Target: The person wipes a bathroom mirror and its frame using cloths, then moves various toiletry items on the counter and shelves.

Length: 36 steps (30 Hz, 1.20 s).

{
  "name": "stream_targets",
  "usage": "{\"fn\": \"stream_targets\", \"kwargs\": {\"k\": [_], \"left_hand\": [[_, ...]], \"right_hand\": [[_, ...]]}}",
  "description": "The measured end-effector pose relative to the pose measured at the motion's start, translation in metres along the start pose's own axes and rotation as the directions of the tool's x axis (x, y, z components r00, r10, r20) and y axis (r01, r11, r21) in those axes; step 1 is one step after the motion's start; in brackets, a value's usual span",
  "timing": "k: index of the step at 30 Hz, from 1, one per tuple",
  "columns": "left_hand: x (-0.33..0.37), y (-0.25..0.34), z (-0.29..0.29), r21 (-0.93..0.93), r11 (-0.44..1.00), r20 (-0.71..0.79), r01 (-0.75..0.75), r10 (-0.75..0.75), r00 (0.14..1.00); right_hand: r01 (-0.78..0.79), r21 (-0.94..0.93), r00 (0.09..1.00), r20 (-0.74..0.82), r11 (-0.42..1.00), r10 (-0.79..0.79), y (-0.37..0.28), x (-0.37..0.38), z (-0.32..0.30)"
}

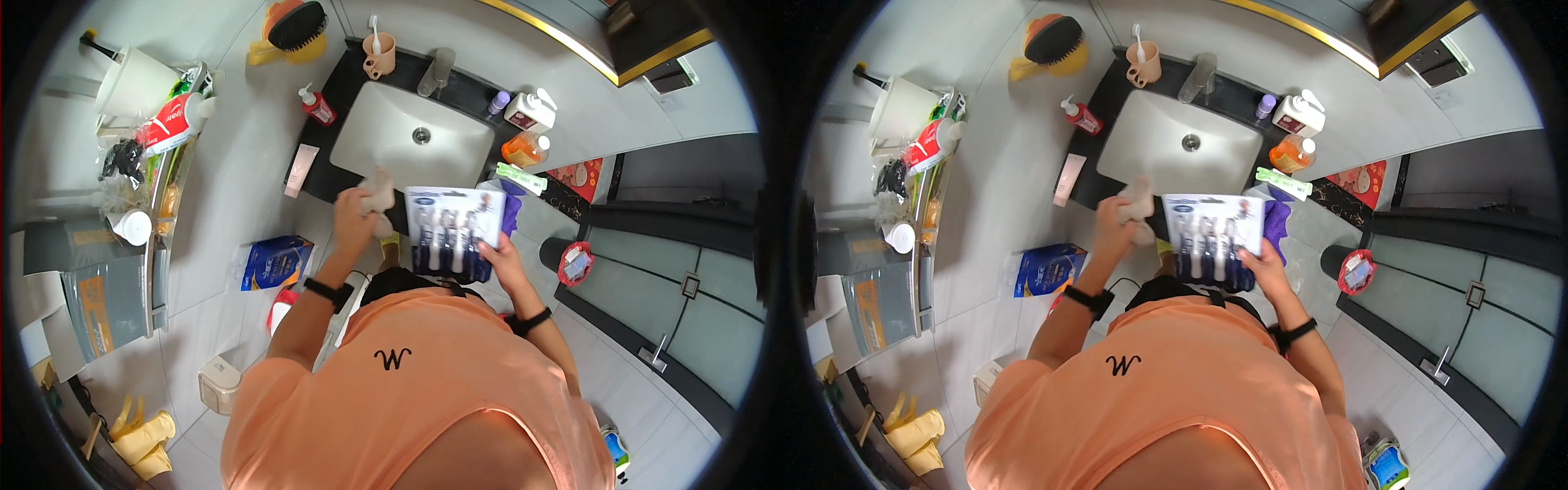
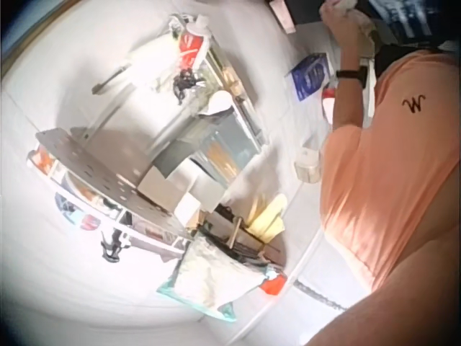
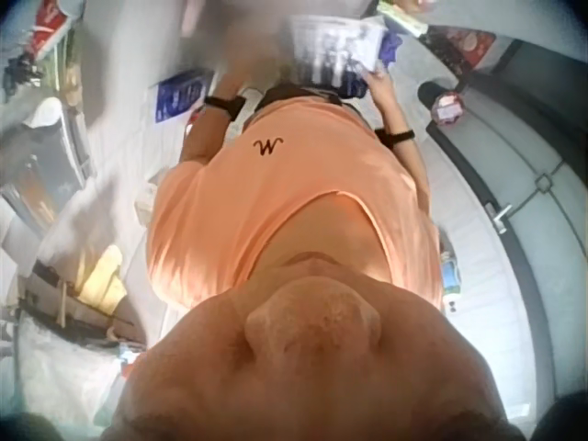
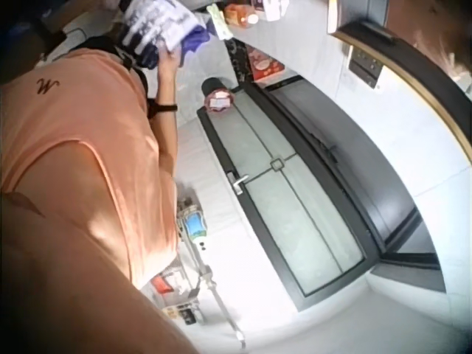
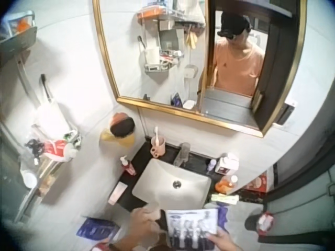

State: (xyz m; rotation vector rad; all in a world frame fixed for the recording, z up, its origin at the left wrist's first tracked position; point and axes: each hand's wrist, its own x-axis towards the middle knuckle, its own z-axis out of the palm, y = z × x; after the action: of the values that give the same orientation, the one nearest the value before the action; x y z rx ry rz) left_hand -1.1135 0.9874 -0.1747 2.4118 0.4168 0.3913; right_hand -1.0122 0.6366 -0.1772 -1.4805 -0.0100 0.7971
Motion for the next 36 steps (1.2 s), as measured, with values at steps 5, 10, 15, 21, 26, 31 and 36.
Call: {"fn": "stream_targets", "kwargs": {"k": [5, 10, 15, 21, 26, 31, 36], "left_hand": [[0.011, 0.022, -0.085, -0.754, 0.522, 0.099, 0.399, -0.51, 0.854], [0.027, 0.062, -0.128, -0.977, -0.118, 0.211, 0.179, -0.387, 0.898], [0.03, 0.056, -0.114, -0.783, -0.553, 0.379, 0.284, -0.063, 0.923], [0.056, 0.087, -0.112, -0.729, -0.567, 0.377, 0.383, 0.135, 0.916], [0.056, 0.088, -0.127, -0.731, -0.51, 0.347, 0.454, 0.295, 0.89], [0.032, 0.077, -0.156, -0.92, -0.132, 0.355, 0.37, 0.123, 0.927], [0.053, 0.126, -0.165, -0.819, -0.251, 0.515, 0.516, 0.072, 0.854]], "right_hand": [[-0.078, -0.107, 0.992, 0.087, 0.991, 0.088, 0.02, 0.086, 0.036], [0.116, -0.763, 0.976, -0.03, 0.636, -0.214, 0.028, 0.129, 0.046], [0.151, -0.86, 0.944, -0.022, 0.488, -0.33, 0.036, 0.122, 0.039], [0.247, -0.721, 0.956, 0.071, 0.647, -0.284, 0.002, 0.058, 0.035], [-0.22, -0.333, 0.949, 0.143, 0.917, 0.28, 0.077, -0.123, -0.112], [-0.479, -0.609, 0.872, -0.411, 0.633, 0.264, -0.126, -0.326, -0.062], [0.406, -0.849, 0.913, 0.387, 0.338, -0.125, -0.421, -0.17, -0.023]]}}
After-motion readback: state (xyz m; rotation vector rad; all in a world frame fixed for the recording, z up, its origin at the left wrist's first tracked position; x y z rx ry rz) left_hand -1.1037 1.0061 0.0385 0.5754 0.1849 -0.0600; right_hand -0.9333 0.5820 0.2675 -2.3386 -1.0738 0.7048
